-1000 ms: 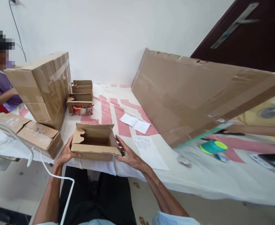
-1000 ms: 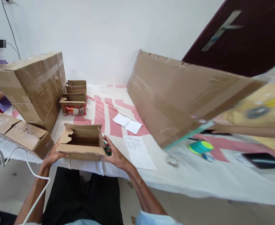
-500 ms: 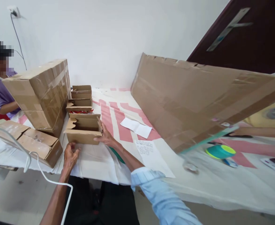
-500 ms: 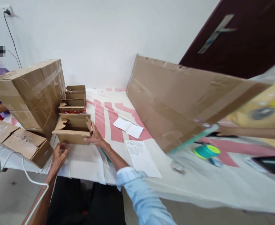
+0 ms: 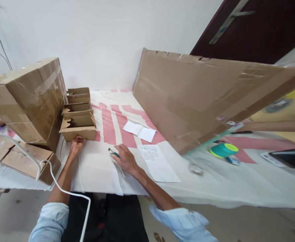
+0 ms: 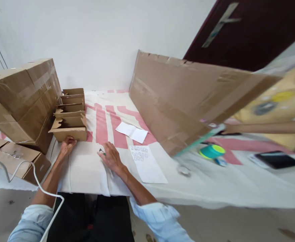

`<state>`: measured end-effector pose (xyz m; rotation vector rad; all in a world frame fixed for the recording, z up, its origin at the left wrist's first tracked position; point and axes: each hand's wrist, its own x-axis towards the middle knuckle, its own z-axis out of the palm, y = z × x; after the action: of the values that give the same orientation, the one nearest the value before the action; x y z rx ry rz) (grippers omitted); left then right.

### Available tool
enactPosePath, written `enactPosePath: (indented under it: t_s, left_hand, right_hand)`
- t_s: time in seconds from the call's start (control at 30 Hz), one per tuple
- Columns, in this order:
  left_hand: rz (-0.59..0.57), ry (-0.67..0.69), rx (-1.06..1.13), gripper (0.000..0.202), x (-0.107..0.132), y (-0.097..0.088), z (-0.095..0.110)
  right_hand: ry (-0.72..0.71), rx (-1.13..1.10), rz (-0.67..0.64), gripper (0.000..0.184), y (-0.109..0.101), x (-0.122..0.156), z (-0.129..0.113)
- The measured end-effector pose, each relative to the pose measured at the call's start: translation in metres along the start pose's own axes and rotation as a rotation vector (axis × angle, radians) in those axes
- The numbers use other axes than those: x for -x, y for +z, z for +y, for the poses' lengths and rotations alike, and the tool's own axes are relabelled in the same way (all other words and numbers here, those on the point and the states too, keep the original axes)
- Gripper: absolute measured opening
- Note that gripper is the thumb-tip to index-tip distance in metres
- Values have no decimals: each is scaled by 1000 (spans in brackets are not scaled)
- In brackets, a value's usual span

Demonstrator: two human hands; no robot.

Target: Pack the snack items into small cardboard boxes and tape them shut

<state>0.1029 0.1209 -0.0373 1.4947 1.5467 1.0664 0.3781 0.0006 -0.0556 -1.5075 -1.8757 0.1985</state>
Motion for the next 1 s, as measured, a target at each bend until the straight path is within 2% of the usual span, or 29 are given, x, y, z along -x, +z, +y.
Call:
enactPosePath:
  t_s: [0.1,0.17,0.3,0.4,0.5,0.6,0.7,0.8,0.87,0.93,1.0]
  left_hand:
    - [-11,-9,-50,19,-10,1,2]
    - [-29,-15,-81,23,-14,2,7]
    - [-43,-3,-115,31,-16,-2,24]
    - [-76,77,-105,44,4,-5,43]
    - [-151,210,-73,41,51,-1,65]
    - [-294,364,-17,28,114,5,93]
    - [-421,732,166,23,174,2,129]
    - [-442,964,341,30,223,-15,169]
    - [-402,1073,436,31,253,-32,191]
    - [-334,1127,491,31,285,-53,203]
    - [-328,1119,453,32,317,-77,204]
  right_hand:
    - [49,119,18,25,-8,52,13]
    - [81,163,30,23,-7,75,17]
    - [113,232,67,18,1,91,18]
    - [111,272,115,16,6,89,17]
    - [100,289,138,16,10,86,17]
    - [96,305,145,16,11,85,19]
    - [90,300,134,15,11,85,20]
    - [104,274,109,14,9,86,19]
    - [114,258,99,13,8,86,17]
    - [118,251,103,13,7,85,15]
    - [124,258,114,12,6,83,13]
